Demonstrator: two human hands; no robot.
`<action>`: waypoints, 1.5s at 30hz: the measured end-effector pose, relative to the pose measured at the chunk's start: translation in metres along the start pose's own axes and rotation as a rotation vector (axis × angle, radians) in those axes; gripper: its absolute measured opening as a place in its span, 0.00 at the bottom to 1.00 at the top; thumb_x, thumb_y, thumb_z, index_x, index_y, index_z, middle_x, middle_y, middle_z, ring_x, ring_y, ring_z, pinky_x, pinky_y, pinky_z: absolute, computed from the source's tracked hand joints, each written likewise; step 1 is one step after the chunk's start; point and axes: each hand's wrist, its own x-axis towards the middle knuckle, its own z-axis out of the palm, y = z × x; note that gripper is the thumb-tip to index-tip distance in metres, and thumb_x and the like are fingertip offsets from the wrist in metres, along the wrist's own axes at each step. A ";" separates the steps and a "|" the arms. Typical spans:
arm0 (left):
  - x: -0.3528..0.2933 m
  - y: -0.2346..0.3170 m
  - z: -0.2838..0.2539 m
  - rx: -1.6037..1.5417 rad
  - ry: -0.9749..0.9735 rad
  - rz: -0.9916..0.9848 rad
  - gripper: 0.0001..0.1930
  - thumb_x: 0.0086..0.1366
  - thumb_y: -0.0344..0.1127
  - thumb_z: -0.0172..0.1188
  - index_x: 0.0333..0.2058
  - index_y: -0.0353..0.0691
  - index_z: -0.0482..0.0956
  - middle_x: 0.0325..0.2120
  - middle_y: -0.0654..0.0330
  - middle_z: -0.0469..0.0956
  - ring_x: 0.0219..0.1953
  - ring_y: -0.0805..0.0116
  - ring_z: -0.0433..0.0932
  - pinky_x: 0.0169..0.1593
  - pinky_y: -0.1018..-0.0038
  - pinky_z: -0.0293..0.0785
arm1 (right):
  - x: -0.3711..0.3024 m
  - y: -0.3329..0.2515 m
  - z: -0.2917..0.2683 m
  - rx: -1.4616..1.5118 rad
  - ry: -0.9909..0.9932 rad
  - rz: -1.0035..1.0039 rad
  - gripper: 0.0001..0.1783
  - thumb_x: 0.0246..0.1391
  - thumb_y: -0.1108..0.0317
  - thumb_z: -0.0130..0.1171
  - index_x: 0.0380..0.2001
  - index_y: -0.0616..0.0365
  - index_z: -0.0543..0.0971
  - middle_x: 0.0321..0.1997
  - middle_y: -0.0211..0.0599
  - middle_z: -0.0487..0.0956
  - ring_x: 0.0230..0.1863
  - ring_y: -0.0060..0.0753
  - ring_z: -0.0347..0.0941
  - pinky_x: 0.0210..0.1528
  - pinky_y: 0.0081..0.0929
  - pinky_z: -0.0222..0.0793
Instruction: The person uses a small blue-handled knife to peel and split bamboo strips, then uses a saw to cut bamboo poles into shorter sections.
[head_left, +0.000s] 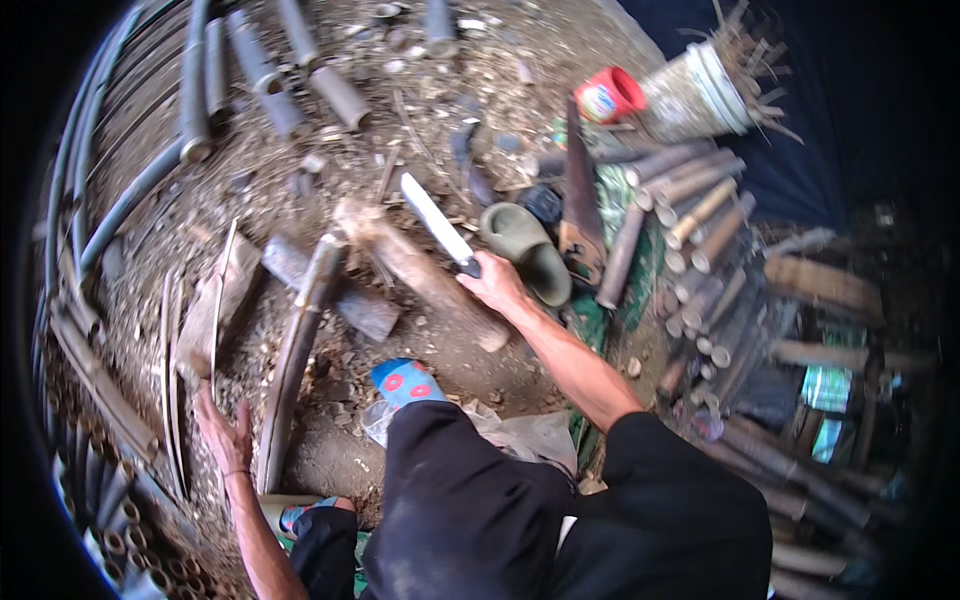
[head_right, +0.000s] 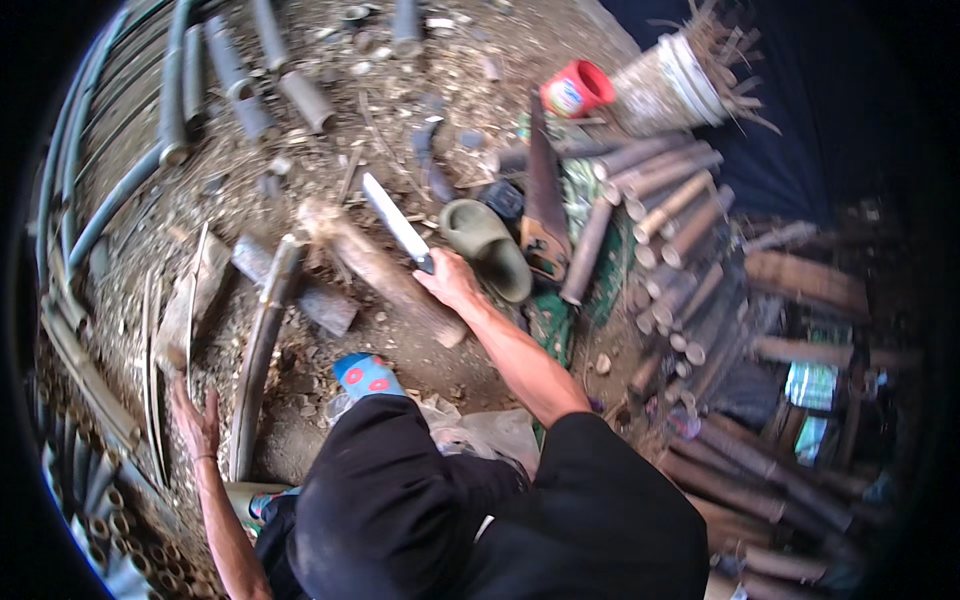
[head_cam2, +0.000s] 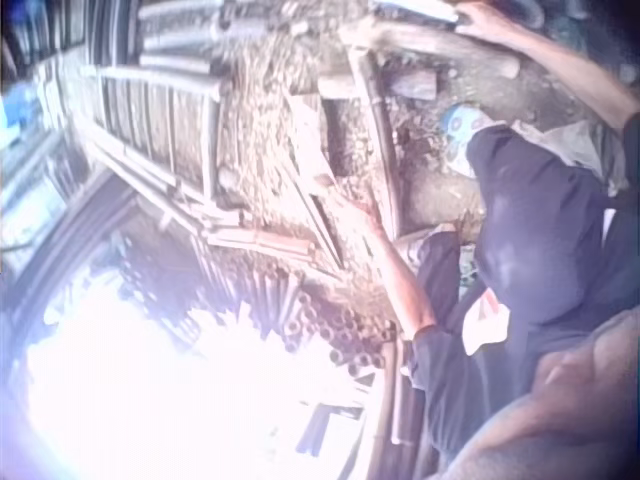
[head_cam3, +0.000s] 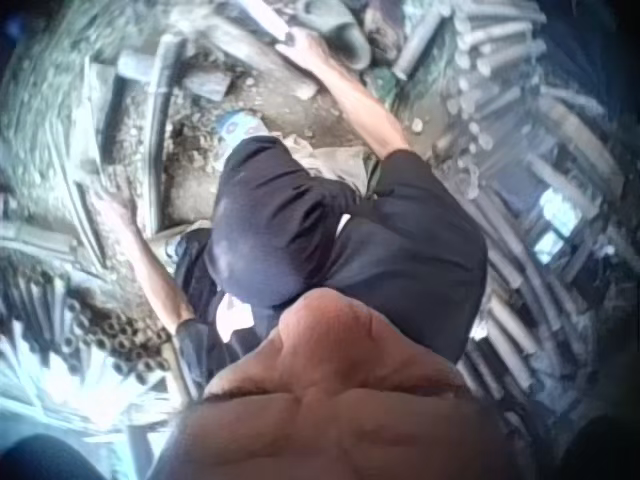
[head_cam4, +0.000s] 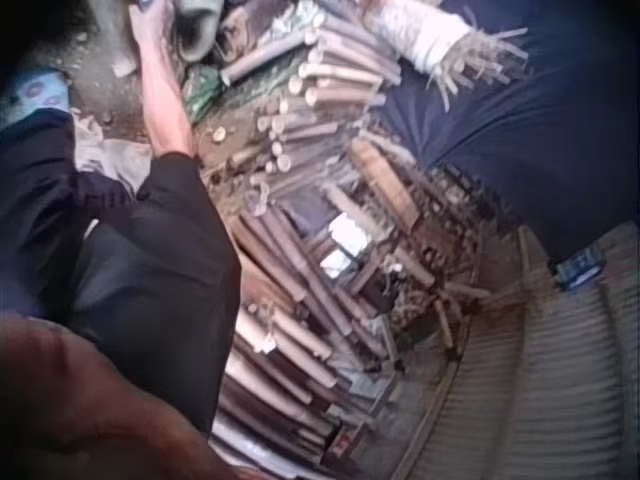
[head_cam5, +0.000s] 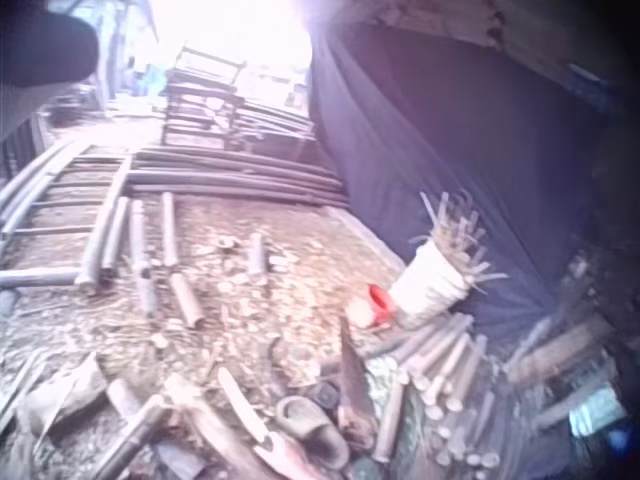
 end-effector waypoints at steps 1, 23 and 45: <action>0.008 -0.002 0.005 -0.012 -0.126 0.084 0.49 0.55 0.49 0.68 0.68 0.39 0.50 0.63 0.39 0.61 0.65 0.39 0.58 0.67 0.55 0.56 | -0.002 0.008 0.014 -0.015 0.003 0.023 0.22 0.47 0.60 0.67 0.42 0.63 0.76 0.39 0.52 0.78 0.44 0.54 0.75 0.51 0.43 0.70; -0.028 0.214 0.039 -0.187 0.038 0.223 0.31 0.50 0.33 0.68 0.53 0.35 0.67 0.51 0.43 0.70 0.55 0.43 0.69 0.58 0.57 0.66 | -0.125 0.205 -0.025 -0.285 0.275 0.326 0.18 0.50 0.57 0.61 0.34 0.63 0.76 0.39 0.57 0.79 0.43 0.59 0.75 0.45 0.49 0.71; 0.073 0.238 -0.040 -1.699 0.304 -0.161 0.09 0.63 0.35 0.56 0.35 0.35 0.74 0.24 0.63 0.74 0.20 0.78 0.71 0.28 0.79 0.72 | -0.010 -0.043 0.019 -0.315 0.003 -0.094 0.49 0.49 0.52 0.65 0.67 0.61 0.53 0.58 0.60 0.66 0.59 0.63 0.62 0.62 0.49 0.60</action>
